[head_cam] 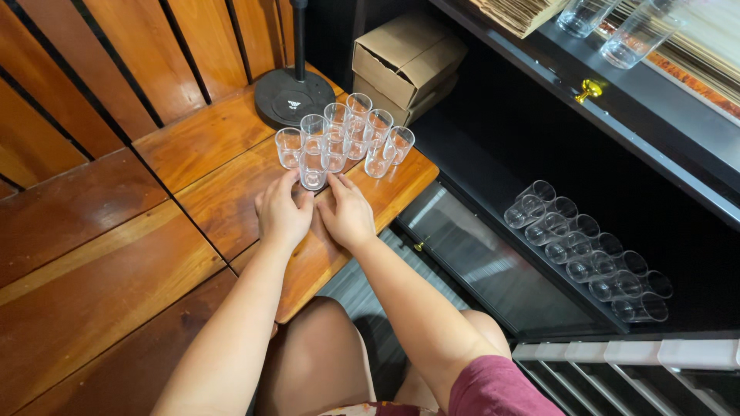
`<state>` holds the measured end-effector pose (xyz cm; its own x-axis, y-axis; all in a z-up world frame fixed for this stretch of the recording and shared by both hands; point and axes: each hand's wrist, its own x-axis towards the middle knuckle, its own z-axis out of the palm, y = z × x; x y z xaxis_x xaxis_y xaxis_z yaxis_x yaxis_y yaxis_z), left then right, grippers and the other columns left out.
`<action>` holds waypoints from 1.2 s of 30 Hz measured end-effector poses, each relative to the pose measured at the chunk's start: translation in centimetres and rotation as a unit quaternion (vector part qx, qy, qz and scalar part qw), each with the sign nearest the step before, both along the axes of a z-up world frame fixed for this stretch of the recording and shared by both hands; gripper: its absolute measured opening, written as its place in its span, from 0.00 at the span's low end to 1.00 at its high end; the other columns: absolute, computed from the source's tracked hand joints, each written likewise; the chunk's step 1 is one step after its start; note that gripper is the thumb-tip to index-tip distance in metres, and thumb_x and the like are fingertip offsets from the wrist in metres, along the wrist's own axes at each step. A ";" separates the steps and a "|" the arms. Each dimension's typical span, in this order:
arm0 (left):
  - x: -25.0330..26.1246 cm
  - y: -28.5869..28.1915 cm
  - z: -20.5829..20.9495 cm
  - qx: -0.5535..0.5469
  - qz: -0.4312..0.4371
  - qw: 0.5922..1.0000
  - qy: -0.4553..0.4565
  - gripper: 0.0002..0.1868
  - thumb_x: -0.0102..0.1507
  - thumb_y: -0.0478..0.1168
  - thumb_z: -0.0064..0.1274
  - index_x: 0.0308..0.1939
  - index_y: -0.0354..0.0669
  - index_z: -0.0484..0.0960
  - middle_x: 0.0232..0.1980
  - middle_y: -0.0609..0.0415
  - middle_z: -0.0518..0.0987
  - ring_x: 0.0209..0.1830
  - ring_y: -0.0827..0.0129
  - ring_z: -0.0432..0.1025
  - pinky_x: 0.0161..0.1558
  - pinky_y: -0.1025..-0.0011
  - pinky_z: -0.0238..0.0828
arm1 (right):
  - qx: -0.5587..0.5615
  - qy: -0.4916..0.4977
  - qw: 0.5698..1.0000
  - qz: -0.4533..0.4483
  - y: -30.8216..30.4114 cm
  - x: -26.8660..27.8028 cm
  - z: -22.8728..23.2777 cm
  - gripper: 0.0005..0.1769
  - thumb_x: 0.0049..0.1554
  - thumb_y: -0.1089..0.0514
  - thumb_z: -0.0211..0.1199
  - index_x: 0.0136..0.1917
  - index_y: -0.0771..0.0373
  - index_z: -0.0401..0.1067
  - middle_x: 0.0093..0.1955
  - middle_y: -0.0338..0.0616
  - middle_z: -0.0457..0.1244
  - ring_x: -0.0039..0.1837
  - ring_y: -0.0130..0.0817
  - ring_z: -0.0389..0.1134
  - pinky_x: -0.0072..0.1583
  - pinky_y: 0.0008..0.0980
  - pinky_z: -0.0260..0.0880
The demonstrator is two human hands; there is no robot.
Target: The person opens a cardboard box containing small clear glasses and removes them one by one. They place the glasses on a wooden bench and then transfer them to a shelf in a cabinet.
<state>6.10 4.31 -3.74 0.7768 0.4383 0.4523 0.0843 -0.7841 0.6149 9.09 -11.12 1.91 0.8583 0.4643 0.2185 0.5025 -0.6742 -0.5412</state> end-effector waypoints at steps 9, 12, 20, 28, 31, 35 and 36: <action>-0.7 -0.1 0.6 -0.055 -0.016 0.998 -0.009 0.30 0.52 0.52 0.70 0.56 0.58 0.77 0.50 0.65 0.83 0.56 0.69 0.76 0.62 0.60 0.60 | 0.074 0.043 0.996 -0.032 0.0 0.1 -0.5 0.31 0.52 0.51 0.70 0.67 0.52 0.67 0.65 0.40 0.68 0.73 0.39 0.65 0.73 0.42 0.65; -1.1 -0.1 1.2 -0.068 -0.023 0.997 -0.008 0.34 0.50 0.52 0.71 0.58 0.58 0.76 0.50 0.65 0.84 0.57 0.69 0.77 0.65 0.60 0.58 | 0.093 0.059 0.993 -0.041 0.0 0.3 -0.9 0.29 0.52 0.49 0.70 0.65 0.49 0.65 0.63 0.36 0.70 0.71 0.37 0.67 0.72 0.42 0.67; -1.4 -0.5 1.6 -0.047 -0.033 0.996 -0.068 0.39 0.43 0.49 0.76 0.57 0.55 0.79 0.50 0.63 0.85 0.56 0.66 0.77 0.69 0.56 0.57 | 0.111 0.096 0.988 -0.054 -0.1 -0.3 0.2 0.30 0.49 0.47 0.70 0.63 0.46 0.63 0.59 0.32 0.71 0.70 0.36 0.68 0.70 0.43 0.69; -2.2 -0.7 2.6 -0.186 -0.082 0.977 -0.065 0.38 0.46 0.36 0.74 0.59 0.50 0.77 0.55 0.53 0.83 0.55 0.60 0.80 0.59 0.62 0.74 | 0.121 0.080 0.989 -0.039 -0.2 -0.4 0.3 0.33 0.48 0.49 0.73 0.64 0.48 0.64 0.59 0.37 0.71 0.67 0.43 0.69 0.68 0.43 0.72; -2.1 -0.5 2.4 -0.202 -0.091 0.973 -0.063 0.38 0.47 0.35 0.74 0.60 0.47 0.76 0.56 0.48 0.82 0.55 0.56 0.79 0.59 0.59 0.75 | 0.109 0.075 0.991 -0.035 -0.3 -0.4 0.5 0.34 0.48 0.49 0.73 0.65 0.48 0.63 0.59 0.37 0.71 0.67 0.43 0.69 0.68 0.44 0.72; -2.1 -0.6 2.5 -0.214 -0.088 0.972 -0.044 0.36 0.49 0.37 0.73 0.60 0.47 0.75 0.56 0.48 0.82 0.57 0.58 0.79 0.59 0.61 0.75 | 0.112 0.075 0.990 -0.038 -0.3 -0.4 0.4 0.32 0.48 0.48 0.73 0.64 0.47 0.65 0.57 0.35 0.71 0.66 0.41 0.70 0.67 0.41 0.73; -2.1 -0.5 2.4 -0.210 -0.085 0.973 -0.038 0.36 0.49 0.38 0.74 0.59 0.48 0.75 0.56 0.50 0.83 0.56 0.59 0.79 0.59 0.62 0.75 | 0.118 0.073 0.990 -0.038 -0.2 -0.4 0.4 0.32 0.48 0.48 0.73 0.63 0.48 0.65 0.57 0.36 0.71 0.65 0.41 0.70 0.67 0.40 0.73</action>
<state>4.00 3.80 -1.34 0.8254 0.4658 0.3189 -0.0820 -0.4600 0.8841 8.69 -11.36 2.32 0.9191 0.3481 0.1847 0.3605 -0.5535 -0.7508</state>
